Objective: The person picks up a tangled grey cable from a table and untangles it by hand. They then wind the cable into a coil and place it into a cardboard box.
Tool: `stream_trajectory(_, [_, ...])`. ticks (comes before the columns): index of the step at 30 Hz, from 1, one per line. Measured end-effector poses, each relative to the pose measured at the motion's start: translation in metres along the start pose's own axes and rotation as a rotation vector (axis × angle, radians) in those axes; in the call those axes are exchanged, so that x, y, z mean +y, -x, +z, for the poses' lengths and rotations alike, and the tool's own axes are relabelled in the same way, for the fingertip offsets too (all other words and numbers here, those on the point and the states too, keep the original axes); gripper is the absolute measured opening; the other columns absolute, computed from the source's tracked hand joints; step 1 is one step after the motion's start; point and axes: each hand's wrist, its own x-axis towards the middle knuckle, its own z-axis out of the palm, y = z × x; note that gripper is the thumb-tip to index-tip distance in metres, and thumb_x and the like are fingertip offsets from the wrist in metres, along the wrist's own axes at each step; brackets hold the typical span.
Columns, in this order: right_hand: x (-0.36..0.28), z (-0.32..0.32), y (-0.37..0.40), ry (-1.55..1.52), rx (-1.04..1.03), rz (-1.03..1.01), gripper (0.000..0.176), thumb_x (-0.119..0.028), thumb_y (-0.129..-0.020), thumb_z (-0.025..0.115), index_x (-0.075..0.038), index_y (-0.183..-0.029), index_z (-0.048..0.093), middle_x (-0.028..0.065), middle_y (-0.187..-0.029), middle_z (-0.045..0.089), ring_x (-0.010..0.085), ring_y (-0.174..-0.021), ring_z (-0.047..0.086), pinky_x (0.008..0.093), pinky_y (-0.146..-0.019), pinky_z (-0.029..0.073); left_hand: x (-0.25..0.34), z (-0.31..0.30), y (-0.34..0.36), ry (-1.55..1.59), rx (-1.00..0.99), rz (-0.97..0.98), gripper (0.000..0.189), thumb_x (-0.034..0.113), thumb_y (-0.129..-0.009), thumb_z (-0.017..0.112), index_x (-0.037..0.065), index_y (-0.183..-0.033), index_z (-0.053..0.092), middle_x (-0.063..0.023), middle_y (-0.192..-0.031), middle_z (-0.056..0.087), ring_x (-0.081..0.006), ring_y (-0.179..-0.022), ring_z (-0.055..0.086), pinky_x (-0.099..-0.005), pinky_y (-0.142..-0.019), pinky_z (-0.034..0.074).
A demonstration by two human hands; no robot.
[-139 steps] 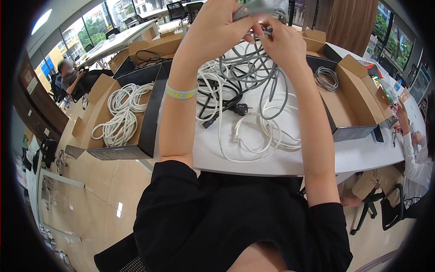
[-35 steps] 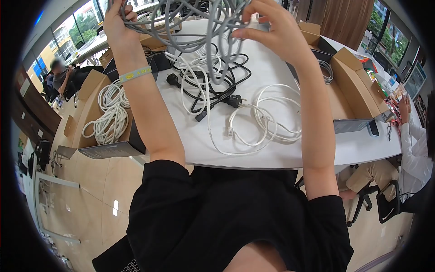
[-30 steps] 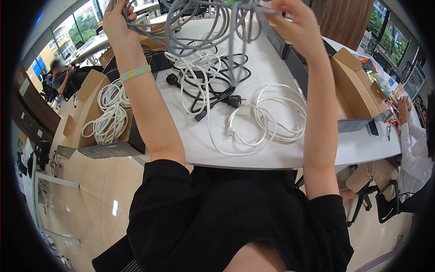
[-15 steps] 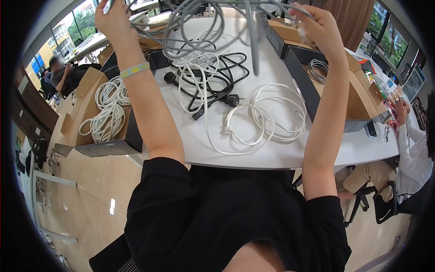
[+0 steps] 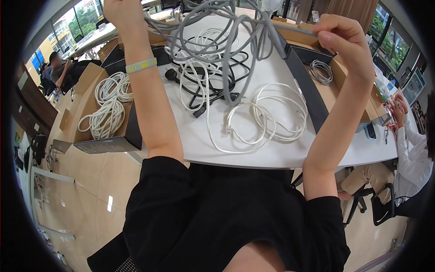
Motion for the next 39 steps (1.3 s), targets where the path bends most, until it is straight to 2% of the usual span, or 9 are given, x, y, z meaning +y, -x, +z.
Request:
stream_trajectory(9, [-0.012, 0.062, -0.03, 0.577, -0.014, 0.147, 0.023, -0.022, -0.069, 0.071, -0.003, -0.071, 0.058, 0.0024, -0.051, 0.044, 0.0111, -0.047, 0.041, 0.0271, -0.045, 0.031, 0.038, 0.035, 0.035, 0.013, -0.117, 0.035, 0.025, -0.003, -0.082, 0.053, 0.001, -0.106, 0.05, -0.0108, -0.086, 0.065, -0.0002, -0.049, 0.037, -0.0145, -0.043, 0.027])
stream_trajectory(15, [0.009, 0.072, -0.038, 0.951, 0.299, -0.071, 0.025, -0.027, -0.072, 0.065, -0.004, -0.071, 0.056, 0.0098, -0.06, 0.054, 0.0268, -0.057, 0.054, 0.0361, -0.053, 0.041, 0.058, 0.043, 0.045, 0.11, -0.182, -0.029, 0.026, -0.002, -0.081, 0.054, 0.001, -0.106, 0.049, -0.0108, -0.083, 0.064, 0.0016, -0.049, 0.037, -0.013, -0.042, 0.025])
stream_trajectory(16, [0.01, 0.072, -0.039, 0.954, 0.3, -0.07, 0.025, -0.027, -0.072, 0.065, -0.004, -0.071, 0.056, 0.0098, -0.06, 0.054, 0.0268, -0.057, 0.054, 0.0361, -0.053, 0.041, 0.061, 0.044, 0.048, 0.112, -0.183, -0.03, 0.026, -0.002, -0.081, 0.054, 0.001, -0.106, 0.049, -0.0108, -0.083, 0.064, 0.0016, -0.049, 0.037, -0.013, -0.042, 0.025])
stream_trajectory(18, [0.012, 0.072, -0.042, 1.141, 0.345, -0.181, 0.023, -0.022, -0.088, 0.055, -0.002, -0.077, 0.054, -0.0016, -0.065, 0.056, 0.0055, -0.059, 0.053, 0.0229, -0.049, 0.039, 0.066, 0.047, 0.052, 0.272, -0.315, -0.027, 0.027, 0.0, -0.082, 0.055, 0.0, -0.108, 0.048, -0.0117, -0.082, 0.064, 0.0021, -0.048, 0.036, -0.0123, -0.041, 0.024])
stream_trajectory(21, [0.026, 0.075, -0.045, 1.25, 0.431, -0.15, 0.02, -0.019, -0.088, 0.055, 0.0, -0.088, 0.059, 0.0013, -0.071, 0.06, 0.0075, -0.064, 0.056, 0.023, -0.054, 0.043, 0.081, 0.056, 0.062, 0.298, -0.427, -0.08, 0.029, 0.003, -0.083, 0.055, -0.001, -0.11, 0.046, -0.0115, -0.081, 0.063, 0.0019, -0.046, 0.036, -0.0122, -0.041, 0.025])
stream_trajectory(24, [0.051, 0.077, -0.043, 0.953, 0.552, -0.171, 0.026, -0.029, -0.074, 0.063, -0.005, -0.07, 0.055, 0.0102, -0.062, 0.056, 0.0283, -0.06, 0.056, 0.0387, -0.056, 0.044, 0.089, 0.058, 0.072, 0.419, -0.595, -0.133, 0.035, 0.007, -0.084, 0.056, -0.002, -0.115, 0.042, -0.0076, -0.075, 0.062, 0.001, -0.047, 0.04, -0.0125, -0.042, 0.028])
stream_trajectory(30, [0.083, 0.089, -0.049, 1.026, 0.535, -0.21, 0.02, -0.025, -0.078, 0.061, -0.007, -0.07, 0.056, 0.0079, -0.061, 0.056, 0.0267, -0.059, 0.057, 0.0375, -0.051, 0.044, 0.096, 0.065, 0.086, 0.376, -0.879, -0.189, 0.044, 0.018, -0.087, 0.057, -0.005, -0.119, 0.039, 0.0007, -0.063, 0.055, -0.0013, -0.052, 0.044, -0.0125, -0.048, 0.03])
stream_trajectory(32, [0.087, 0.091, -0.049, 1.033, 0.614, -0.283, 0.016, -0.021, -0.076, 0.062, -0.009, -0.069, 0.055, 0.0065, -0.06, 0.055, 0.0259, -0.054, 0.056, 0.0356, -0.046, 0.043, 0.096, 0.066, 0.087, -0.03, -0.956, -0.133, 0.037, 0.024, -0.091, 0.051, -0.006, -0.112, 0.047, 0.0014, -0.062, 0.052, -0.0035, -0.056, 0.042, -0.016, -0.053, 0.033])
stream_trajectory(39, [0.103, 0.081, -0.047, 0.942, 0.721, -0.35, 0.014, -0.016, -0.073, 0.066, -0.009, -0.069, 0.055, 0.0029, -0.061, 0.055, 0.0222, -0.057, 0.055, 0.0333, -0.051, 0.042, 0.051, 0.058, 0.062, -0.213, -0.662, -0.16, 0.038, 0.028, -0.093, 0.044, -0.006, -0.101, 0.059, -0.006, -0.077, 0.058, -0.0115, -0.073, 0.051, -0.0236, -0.069, 0.041])
